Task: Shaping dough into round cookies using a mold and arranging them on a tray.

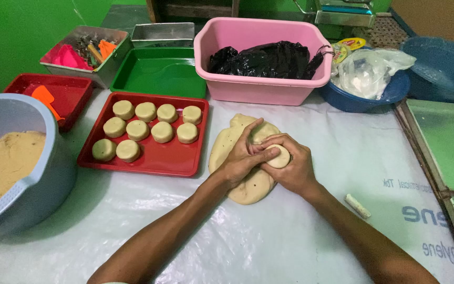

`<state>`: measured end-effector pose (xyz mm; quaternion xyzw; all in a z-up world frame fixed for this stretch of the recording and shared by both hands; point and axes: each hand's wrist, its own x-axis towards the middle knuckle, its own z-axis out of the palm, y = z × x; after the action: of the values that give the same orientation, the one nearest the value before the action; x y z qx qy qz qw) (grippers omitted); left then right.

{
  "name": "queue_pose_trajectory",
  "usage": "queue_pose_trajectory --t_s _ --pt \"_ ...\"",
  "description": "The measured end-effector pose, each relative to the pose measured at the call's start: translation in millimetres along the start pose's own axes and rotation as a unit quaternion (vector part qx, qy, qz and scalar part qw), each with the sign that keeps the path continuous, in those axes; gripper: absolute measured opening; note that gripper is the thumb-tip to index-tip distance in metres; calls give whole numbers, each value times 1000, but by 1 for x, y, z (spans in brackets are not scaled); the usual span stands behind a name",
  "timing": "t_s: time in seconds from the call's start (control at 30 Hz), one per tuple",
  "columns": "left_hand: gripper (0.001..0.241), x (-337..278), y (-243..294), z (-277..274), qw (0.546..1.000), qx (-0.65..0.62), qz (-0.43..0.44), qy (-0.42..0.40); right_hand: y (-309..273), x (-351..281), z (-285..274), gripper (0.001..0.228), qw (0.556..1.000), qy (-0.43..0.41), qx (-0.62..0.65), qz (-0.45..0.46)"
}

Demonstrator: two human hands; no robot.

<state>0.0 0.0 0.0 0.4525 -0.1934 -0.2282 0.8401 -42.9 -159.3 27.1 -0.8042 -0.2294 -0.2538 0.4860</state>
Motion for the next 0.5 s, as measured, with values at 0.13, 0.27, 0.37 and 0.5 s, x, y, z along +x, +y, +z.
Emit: queue_pose_trajectory --t_s 0.13,0.27,0.37,0.5 --pt "96 -2 3 0 1000 0 7 -5 -15 2 4 36 1000 5 4 -17" --pt "93 -1 1 0 1000 -18 5 -1 -20 1 7 40 1000 1 -10 -2" --pt "91 0 2 2 1000 -16 6 -2 -6 -3 7 40 1000 4 -24 -3" --pt "93 0 3 0 999 3 -15 -31 -16 0 6 35 999 29 -30 -11"
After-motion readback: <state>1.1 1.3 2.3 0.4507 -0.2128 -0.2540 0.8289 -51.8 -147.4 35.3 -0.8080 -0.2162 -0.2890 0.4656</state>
